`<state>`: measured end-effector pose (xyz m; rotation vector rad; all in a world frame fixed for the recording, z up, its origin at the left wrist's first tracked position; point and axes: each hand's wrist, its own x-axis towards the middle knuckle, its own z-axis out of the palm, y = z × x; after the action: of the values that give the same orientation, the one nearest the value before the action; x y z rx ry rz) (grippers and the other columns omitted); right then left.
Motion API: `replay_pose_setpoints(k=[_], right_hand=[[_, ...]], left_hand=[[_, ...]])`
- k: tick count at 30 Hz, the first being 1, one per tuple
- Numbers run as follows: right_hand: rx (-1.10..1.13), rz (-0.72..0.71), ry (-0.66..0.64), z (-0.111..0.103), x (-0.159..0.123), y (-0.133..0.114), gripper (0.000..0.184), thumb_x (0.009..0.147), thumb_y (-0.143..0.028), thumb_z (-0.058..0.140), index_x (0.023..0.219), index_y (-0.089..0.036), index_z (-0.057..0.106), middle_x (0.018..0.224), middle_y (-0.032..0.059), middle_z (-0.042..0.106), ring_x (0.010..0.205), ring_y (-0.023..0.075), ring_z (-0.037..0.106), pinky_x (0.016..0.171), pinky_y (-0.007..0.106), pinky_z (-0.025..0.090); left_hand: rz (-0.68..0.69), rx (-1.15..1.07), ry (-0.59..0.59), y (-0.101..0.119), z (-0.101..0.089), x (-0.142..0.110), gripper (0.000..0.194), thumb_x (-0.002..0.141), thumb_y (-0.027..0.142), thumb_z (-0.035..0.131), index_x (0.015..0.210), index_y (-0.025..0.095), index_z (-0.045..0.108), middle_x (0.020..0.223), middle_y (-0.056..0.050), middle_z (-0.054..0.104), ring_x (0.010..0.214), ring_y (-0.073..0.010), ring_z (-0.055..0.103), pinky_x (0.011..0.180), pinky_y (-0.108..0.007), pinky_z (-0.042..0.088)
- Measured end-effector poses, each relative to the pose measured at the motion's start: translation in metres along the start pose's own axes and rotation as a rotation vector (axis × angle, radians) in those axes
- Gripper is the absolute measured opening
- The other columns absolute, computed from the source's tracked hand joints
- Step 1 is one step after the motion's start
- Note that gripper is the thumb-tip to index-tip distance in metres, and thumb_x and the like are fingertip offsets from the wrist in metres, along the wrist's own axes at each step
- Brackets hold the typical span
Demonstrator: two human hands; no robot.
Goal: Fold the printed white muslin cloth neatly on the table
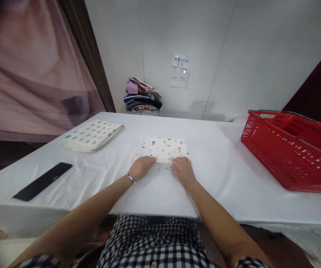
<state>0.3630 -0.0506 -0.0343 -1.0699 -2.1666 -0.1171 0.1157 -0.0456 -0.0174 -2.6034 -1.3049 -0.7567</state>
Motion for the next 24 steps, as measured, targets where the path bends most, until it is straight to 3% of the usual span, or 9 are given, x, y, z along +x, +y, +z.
replay_pose_setpoints(k=[11,17,24], right_hand=[[-0.017,0.032,0.029,-0.001,0.002,0.000,0.026,0.090,-0.020,0.036,0.097,-0.022,0.061,0.099,0.0044,0.064,0.097,0.0171,0.053,0.091,0.037,0.030],[-0.007,0.013,0.000,0.000,0.001,0.000,0.026,0.090,-0.020,0.037,0.095,-0.022,0.062,0.099,0.0042,0.064,0.097,0.0176,0.053,0.089,0.036,0.032],[-0.010,0.003,-0.015,-0.001,0.002,0.000,0.025,0.089,-0.020,0.038,0.095,-0.023,0.062,0.098,0.0032,0.064,0.096,0.0170,0.053,0.088,0.035,0.033]], left_hand=[[0.021,0.155,-0.045,-0.003,-0.003,0.012,0.022,0.087,0.019,0.039,0.086,0.018,0.061,0.079,-0.005,0.064,0.080,-0.0160,0.057,0.070,-0.030,0.042],[0.008,0.106,-0.025,-0.002,0.006,0.006,0.022,0.088,0.020,0.039,0.091,0.017,0.060,0.084,-0.005,0.065,0.083,-0.0157,0.058,0.073,-0.030,0.044],[0.015,-0.043,-0.026,-0.006,-0.004,0.001,0.027,0.088,0.029,0.039,0.107,0.019,0.057,0.102,-0.006,0.065,0.094,-0.0158,0.058,0.081,-0.032,0.046]])
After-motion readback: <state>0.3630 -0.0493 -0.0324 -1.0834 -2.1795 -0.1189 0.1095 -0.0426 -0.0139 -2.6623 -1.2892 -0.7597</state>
